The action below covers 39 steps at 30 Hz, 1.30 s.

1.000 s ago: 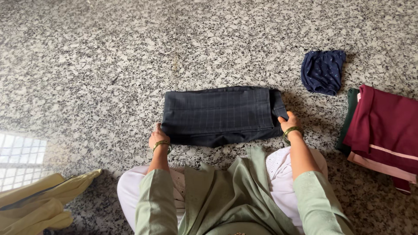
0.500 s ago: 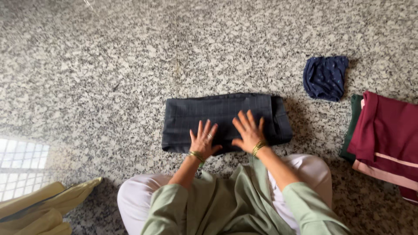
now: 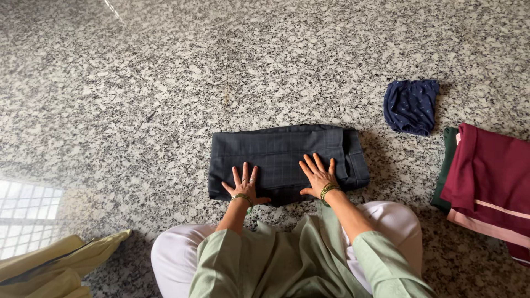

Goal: The person sits on a speckled floor and folds several garments by hand. They first fold a maroon cloth, then a dark blue patterned cloth, and finally a pair of dark grey trousers, smoothing each item and stacking them to the side.

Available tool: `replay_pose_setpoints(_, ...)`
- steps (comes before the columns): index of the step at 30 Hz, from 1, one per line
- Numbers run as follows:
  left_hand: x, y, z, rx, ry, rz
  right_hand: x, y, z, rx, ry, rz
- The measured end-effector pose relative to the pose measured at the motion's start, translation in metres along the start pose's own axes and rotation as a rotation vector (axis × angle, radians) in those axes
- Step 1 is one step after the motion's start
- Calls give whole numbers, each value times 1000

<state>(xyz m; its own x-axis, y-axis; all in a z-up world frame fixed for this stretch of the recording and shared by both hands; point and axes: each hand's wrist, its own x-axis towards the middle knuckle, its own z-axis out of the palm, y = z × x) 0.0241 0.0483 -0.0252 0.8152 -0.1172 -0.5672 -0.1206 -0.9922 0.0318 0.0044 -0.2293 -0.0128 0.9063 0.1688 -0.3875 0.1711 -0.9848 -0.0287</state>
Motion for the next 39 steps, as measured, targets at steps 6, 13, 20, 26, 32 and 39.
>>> replay_pose_setpoints(6, -5, 6, 5, -17, -45, -47, 1, 6, -5, -4, 8, -62)
replay_pose_setpoints(13, -5, 4, 5, -28, -30, -35, 9, 22, 0, -42, -2, -152)
replay_pose_setpoints(20, -10, 11, 0, -142, 201, 106, 7, 0, 8, 202, 293, -215)
replay_pose_setpoints(26, 16, 55, 34, 122, 801, 413, 16, -58, 16, -48, 339, -184)
replay_pose_setpoints(32, 5, 39, 29, 2, 227, 272, 13, -56, 25, 105, 161, -158)
replay_pose_setpoints(39, -15, 43, 8, -10, 139, 183, 12, -56, 24, 24, 140, -98)
